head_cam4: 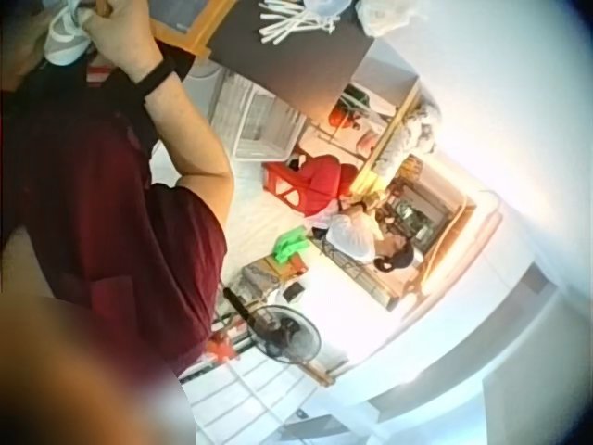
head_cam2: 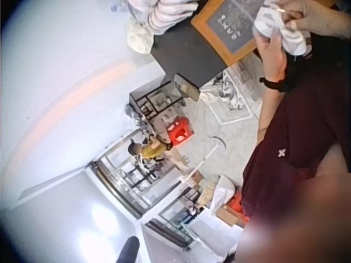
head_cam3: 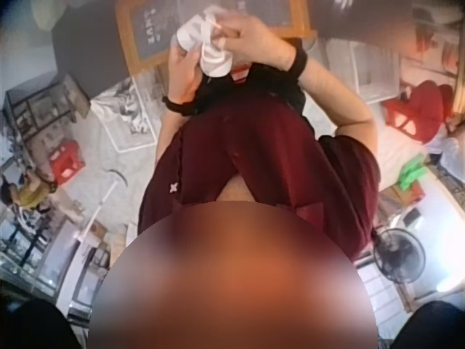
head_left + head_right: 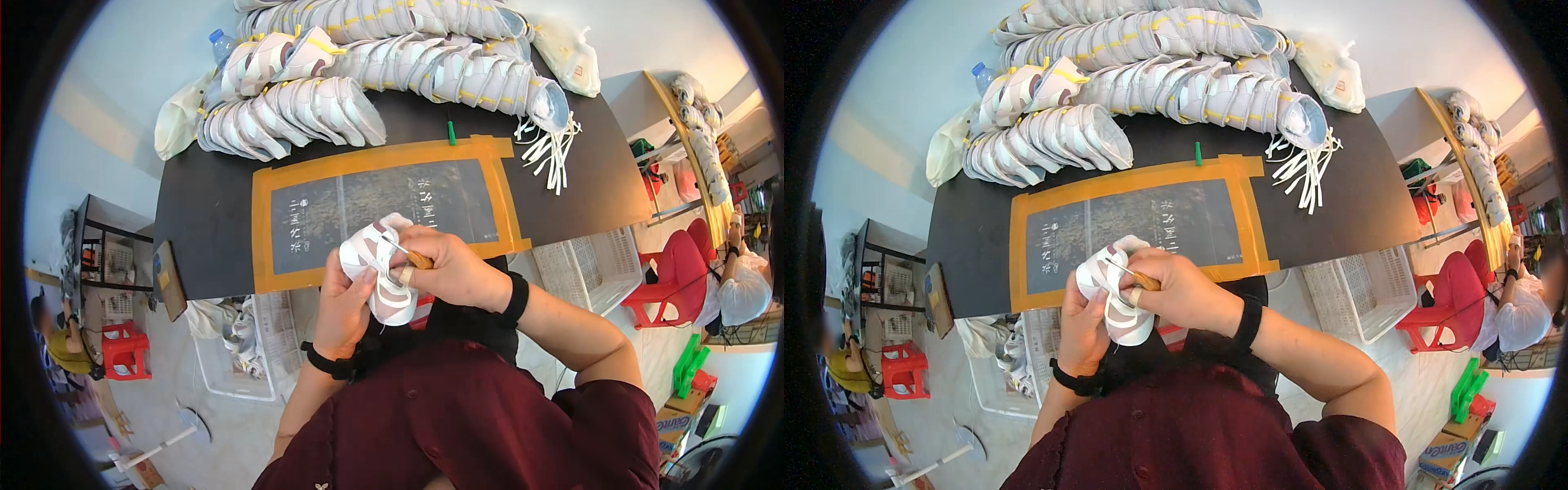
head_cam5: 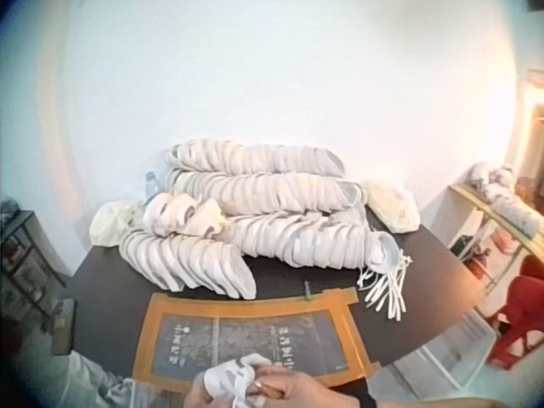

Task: Finishing the assembly of shoe uppers by threading and tying cords using a small hand tool.

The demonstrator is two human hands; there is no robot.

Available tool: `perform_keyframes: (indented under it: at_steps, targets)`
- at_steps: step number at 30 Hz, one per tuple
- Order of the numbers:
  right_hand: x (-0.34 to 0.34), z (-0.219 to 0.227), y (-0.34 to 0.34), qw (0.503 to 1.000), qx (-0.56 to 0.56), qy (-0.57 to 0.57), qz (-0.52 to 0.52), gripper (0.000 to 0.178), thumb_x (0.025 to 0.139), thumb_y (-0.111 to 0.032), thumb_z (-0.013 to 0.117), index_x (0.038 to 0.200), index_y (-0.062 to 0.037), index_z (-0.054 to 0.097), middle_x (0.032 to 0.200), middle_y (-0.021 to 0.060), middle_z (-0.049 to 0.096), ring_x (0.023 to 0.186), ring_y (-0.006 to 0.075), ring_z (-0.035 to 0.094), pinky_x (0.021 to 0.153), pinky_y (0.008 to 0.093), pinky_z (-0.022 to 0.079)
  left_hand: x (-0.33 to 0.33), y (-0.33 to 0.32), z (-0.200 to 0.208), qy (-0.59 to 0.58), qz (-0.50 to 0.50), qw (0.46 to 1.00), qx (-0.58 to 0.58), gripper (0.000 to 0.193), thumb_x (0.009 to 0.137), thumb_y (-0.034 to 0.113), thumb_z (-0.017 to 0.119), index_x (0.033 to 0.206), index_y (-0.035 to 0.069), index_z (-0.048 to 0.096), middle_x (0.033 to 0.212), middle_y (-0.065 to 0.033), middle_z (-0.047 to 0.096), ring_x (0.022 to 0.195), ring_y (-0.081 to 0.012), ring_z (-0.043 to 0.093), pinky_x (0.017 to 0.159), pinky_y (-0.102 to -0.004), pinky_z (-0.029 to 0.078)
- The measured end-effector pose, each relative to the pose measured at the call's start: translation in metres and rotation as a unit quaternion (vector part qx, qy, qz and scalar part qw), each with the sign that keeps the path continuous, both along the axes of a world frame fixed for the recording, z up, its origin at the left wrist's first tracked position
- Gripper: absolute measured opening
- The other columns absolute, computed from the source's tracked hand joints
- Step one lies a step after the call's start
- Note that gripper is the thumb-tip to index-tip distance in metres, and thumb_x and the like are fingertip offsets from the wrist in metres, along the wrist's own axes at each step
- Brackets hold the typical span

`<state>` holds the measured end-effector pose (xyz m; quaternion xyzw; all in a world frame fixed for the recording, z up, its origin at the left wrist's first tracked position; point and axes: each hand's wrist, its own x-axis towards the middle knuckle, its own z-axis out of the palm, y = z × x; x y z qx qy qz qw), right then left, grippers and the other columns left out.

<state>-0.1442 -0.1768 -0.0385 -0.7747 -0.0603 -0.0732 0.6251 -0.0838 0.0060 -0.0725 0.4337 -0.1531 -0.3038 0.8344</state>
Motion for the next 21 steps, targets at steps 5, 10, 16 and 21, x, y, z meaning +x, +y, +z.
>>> perform_keyframes:
  at_steps: [5,10,16,21]
  targets:
    - [-0.002,0.007,-0.001,0.996,-0.036,0.081,0.002,0.015,0.081,-0.007,0.066,0.095,-0.0017,0.062,0.098,0.0138,0.060,0.094,0.0295,0.058,0.085,0.0348,0.047,-0.007,0.000,-0.005,0.007,-0.016,1.000,-0.005,0.044,0.095,0.006,0.057,0.136,0.005,0.042,0.132,-0.0100,0.054,0.121,-0.0202,0.053,0.103,-0.0379,0.043]
    - [0.000,0.004,0.007,0.984,-0.169,-0.031,-0.057,0.019,0.076,-0.010,0.064,0.092,-0.0015,0.059,0.099,0.0171,0.059,0.093,0.0370,0.060,0.080,0.0420,0.051,-0.010,0.000,-0.006,0.015,0.006,1.000,-0.008,0.043,0.094,0.005,0.057,0.135,0.005,0.043,0.132,-0.0100,0.054,0.120,-0.0209,0.054,0.104,-0.0390,0.042]
    - [0.007,0.021,-0.048,0.944,-0.246,0.041,-0.214,0.014,0.078,-0.012,0.063,0.088,-0.0031,0.059,0.097,0.0171,0.059,0.093,0.0365,0.060,0.080,0.0418,0.051,-0.008,0.010,-0.003,0.023,0.011,0.999,-0.028,0.047,0.092,0.007,0.062,0.136,0.003,0.045,0.131,-0.0085,0.056,0.118,-0.0179,0.054,0.105,-0.0357,0.040]
    - [-0.002,0.022,-0.018,0.990,-0.125,0.007,-0.061,0.018,0.083,-0.008,0.062,0.100,-0.0024,0.063,0.110,0.0147,0.057,0.101,0.0305,0.059,0.088,0.0369,0.048,-0.003,0.008,-0.007,0.028,-0.028,0.998,-0.040,0.049,0.092,0.009,0.063,0.137,0.004,0.044,0.131,-0.0079,0.055,0.120,-0.0179,0.053,0.104,-0.0372,0.040]
